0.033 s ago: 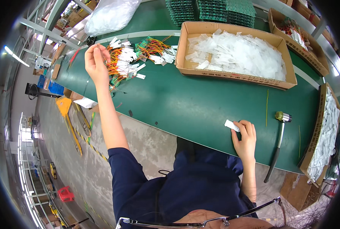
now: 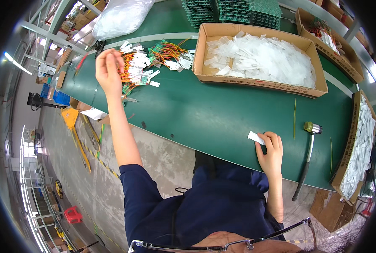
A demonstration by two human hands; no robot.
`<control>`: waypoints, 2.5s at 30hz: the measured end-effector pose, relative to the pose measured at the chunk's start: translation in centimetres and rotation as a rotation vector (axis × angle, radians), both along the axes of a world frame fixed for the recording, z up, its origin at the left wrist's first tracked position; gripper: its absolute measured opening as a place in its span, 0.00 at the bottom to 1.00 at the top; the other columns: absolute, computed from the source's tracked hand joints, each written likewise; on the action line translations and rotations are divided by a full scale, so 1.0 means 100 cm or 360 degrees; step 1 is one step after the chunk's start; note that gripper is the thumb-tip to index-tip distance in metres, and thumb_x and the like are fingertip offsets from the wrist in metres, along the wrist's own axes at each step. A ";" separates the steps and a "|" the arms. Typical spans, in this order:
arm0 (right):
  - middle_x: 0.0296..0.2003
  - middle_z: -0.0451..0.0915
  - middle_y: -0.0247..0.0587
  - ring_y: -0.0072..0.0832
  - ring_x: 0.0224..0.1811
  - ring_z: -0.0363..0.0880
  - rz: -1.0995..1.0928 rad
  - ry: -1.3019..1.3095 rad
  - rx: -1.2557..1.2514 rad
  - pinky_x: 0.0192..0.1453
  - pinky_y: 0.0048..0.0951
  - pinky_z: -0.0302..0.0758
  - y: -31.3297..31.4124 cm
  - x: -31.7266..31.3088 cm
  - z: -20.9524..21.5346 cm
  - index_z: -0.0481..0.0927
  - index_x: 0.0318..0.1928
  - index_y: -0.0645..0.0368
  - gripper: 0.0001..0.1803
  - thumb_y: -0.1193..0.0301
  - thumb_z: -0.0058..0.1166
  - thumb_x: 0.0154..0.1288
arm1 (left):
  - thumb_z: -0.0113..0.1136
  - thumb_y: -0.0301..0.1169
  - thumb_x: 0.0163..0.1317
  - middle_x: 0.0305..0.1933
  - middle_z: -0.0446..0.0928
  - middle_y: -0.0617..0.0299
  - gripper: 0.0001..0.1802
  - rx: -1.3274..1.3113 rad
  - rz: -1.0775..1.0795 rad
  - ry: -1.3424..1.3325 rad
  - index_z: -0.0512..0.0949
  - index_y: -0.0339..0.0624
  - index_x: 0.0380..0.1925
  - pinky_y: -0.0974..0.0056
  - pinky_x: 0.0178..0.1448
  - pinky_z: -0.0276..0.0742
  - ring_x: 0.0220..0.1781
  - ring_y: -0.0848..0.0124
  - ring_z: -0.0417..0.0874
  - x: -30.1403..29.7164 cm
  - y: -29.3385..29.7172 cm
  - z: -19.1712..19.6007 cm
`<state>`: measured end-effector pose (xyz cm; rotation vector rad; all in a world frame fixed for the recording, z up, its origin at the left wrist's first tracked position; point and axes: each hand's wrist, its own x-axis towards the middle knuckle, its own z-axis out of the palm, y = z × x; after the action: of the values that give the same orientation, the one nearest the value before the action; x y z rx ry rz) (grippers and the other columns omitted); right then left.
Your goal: Hammering white plastic covers onto circuit boards to assemble LED modules.
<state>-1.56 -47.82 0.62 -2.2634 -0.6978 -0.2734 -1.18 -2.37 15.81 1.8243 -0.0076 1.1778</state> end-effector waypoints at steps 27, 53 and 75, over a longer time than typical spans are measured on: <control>0.43 0.81 0.45 0.43 0.46 0.79 0.0015 0.0146 0.0238 0.52 0.40 0.76 -0.009 -0.006 -0.006 0.76 0.46 0.62 0.18 0.81 0.62 0.52 | 0.70 0.36 0.54 0.38 0.75 0.66 0.10 0.0931 -0.0923 0.0703 0.81 0.45 0.32 0.61 0.43 0.70 0.39 0.67 0.76 -0.005 -0.283 -0.152; 0.49 0.81 0.37 0.34 0.47 0.79 0.0169 -0.0299 -0.0120 0.48 0.35 0.77 -0.012 -0.007 -0.011 0.84 0.41 0.60 0.13 0.78 0.62 0.52 | 0.68 0.26 0.52 0.43 0.79 0.63 0.11 0.1240 -0.0664 0.0562 0.81 0.42 0.37 0.61 0.47 0.76 0.45 0.65 0.81 -0.042 -0.246 -0.151; 0.47 0.81 0.37 0.33 0.46 0.79 0.0435 -0.0491 -0.0240 0.48 0.33 0.77 -0.010 -0.006 -0.005 0.83 0.47 0.63 0.20 0.78 0.59 0.48 | 0.68 0.25 0.52 0.38 0.76 0.65 0.12 0.1359 -0.0409 0.0629 0.79 0.42 0.37 0.63 0.38 0.69 0.36 0.68 0.77 -0.054 -0.255 -0.154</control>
<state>-2.20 -48.80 0.14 -2.2541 -1.2127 -0.4543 -6.60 -27.84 0.41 2.6713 -0.5776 0.6371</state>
